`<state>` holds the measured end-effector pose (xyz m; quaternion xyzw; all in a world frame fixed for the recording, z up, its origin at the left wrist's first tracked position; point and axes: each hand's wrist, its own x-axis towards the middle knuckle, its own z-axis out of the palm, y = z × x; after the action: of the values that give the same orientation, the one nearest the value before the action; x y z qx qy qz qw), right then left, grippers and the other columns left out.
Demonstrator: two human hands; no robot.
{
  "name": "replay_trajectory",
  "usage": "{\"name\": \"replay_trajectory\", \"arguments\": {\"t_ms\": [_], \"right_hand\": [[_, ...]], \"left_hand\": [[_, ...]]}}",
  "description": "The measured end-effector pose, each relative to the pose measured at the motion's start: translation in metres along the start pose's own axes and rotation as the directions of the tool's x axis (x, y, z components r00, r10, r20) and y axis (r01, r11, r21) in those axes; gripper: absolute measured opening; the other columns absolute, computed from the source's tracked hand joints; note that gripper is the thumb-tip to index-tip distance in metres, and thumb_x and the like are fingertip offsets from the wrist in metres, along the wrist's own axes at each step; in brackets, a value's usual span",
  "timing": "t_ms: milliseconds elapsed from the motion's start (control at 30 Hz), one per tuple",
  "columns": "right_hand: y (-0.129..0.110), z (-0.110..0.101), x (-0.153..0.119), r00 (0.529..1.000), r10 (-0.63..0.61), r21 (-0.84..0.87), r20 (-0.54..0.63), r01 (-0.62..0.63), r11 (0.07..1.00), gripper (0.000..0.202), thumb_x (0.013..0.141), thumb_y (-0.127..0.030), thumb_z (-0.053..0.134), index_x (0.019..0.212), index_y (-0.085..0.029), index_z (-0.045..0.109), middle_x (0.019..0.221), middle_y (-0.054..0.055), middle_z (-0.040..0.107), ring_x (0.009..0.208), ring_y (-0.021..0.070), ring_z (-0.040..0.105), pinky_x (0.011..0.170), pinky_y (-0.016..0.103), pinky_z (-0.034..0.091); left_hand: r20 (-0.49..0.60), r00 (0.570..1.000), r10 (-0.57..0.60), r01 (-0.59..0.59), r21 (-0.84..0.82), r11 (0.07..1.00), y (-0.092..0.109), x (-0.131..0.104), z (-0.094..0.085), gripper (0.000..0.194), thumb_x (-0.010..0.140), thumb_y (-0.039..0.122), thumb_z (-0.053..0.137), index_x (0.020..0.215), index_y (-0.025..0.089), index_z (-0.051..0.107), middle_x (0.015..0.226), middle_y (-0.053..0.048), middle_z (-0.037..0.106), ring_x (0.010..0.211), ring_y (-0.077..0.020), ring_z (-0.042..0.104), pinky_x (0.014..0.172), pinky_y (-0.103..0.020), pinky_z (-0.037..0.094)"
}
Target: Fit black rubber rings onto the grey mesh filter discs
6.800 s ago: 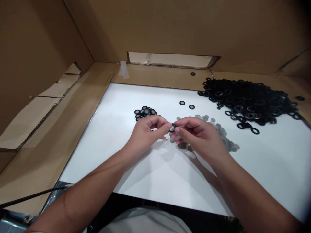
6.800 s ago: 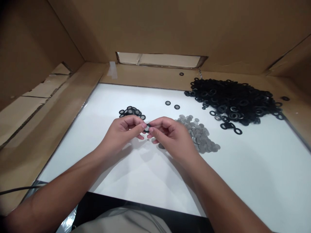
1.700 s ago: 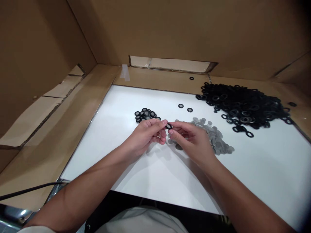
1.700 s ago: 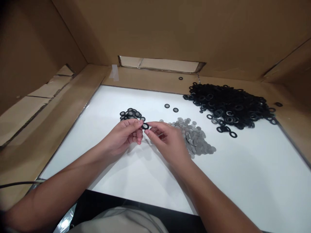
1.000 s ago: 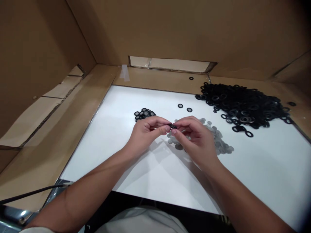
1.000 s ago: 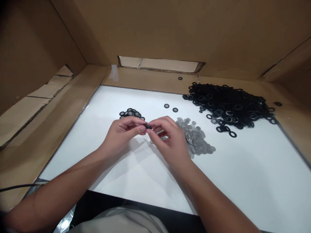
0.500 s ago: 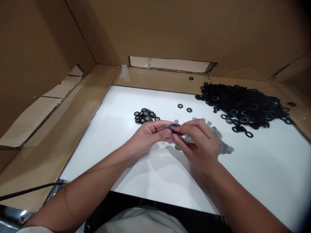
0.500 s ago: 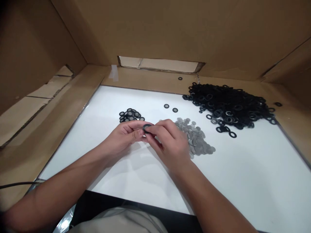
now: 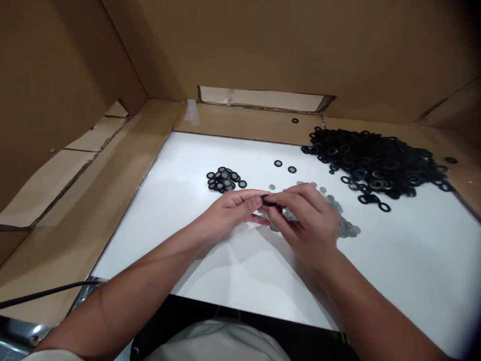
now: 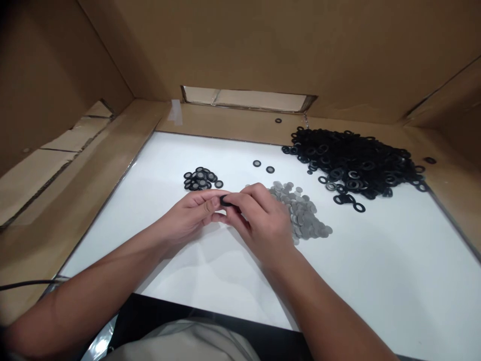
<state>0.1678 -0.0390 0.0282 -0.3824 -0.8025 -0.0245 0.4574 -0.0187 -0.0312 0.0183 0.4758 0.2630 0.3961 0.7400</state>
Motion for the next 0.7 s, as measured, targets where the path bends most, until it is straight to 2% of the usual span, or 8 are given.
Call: {"name": "replay_trajectory", "arguments": {"t_ms": [267,467,600,700], "right_hand": [[-0.001,0.001,-0.001,0.999,0.023,0.005,0.028,-0.023,1.0,0.018,0.087,-0.011,0.065,0.099,-0.025,0.067,0.084,0.002,0.064,0.071,0.0152,0.064,0.058,0.028,0.051],[-0.002,0.002,0.0,0.997,0.059,0.015,0.055,-0.06,0.998,0.014,0.087,-0.012,0.063,0.095,-0.024,0.066,0.084,0.002,0.064,0.067,0.0138,0.062,0.056,0.027,0.049],[-0.004,0.001,0.002,0.982,0.164,0.121,0.088,-0.174,0.977,0.013,0.088,-0.014,0.065,0.096,-0.024,0.067,0.084,0.001,0.064,0.069,0.0134,0.06,0.059,0.028,0.05],[-0.004,0.0,0.002,0.944,0.296,0.257,0.147,-0.325,0.91,0.008,0.09,-0.018,0.065,0.094,-0.024,0.07,0.084,0.001,0.064,0.072,0.0144,0.061,0.063,0.029,0.051]], "left_hand": [[-0.004,1.0,0.022,-0.022,0.016,1.0,-0.002,0.001,-0.001,0.035,0.096,0.043,0.06,0.12,0.021,0.072,0.115,-0.011,0.071,0.108,-0.0218,0.066,0.095,-0.038,0.055],[-0.037,0.999,-0.012,0.014,0.054,0.998,0.002,0.001,0.002,0.037,0.094,0.047,0.062,0.113,0.018,0.074,0.108,-0.011,0.072,0.101,-0.0211,0.067,0.093,-0.038,0.054],[-0.055,0.998,-0.006,0.012,0.111,0.994,0.006,0.0,0.004,0.035,0.096,0.045,0.059,0.113,0.019,0.074,0.108,-0.01,0.072,0.099,-0.0196,0.067,0.09,-0.035,0.055],[-0.113,0.993,0.033,-0.011,0.186,0.982,0.008,-0.001,0.005,0.031,0.093,0.043,0.064,0.112,0.021,0.074,0.108,-0.008,0.072,0.093,-0.0176,0.067,0.085,-0.031,0.054]]}}
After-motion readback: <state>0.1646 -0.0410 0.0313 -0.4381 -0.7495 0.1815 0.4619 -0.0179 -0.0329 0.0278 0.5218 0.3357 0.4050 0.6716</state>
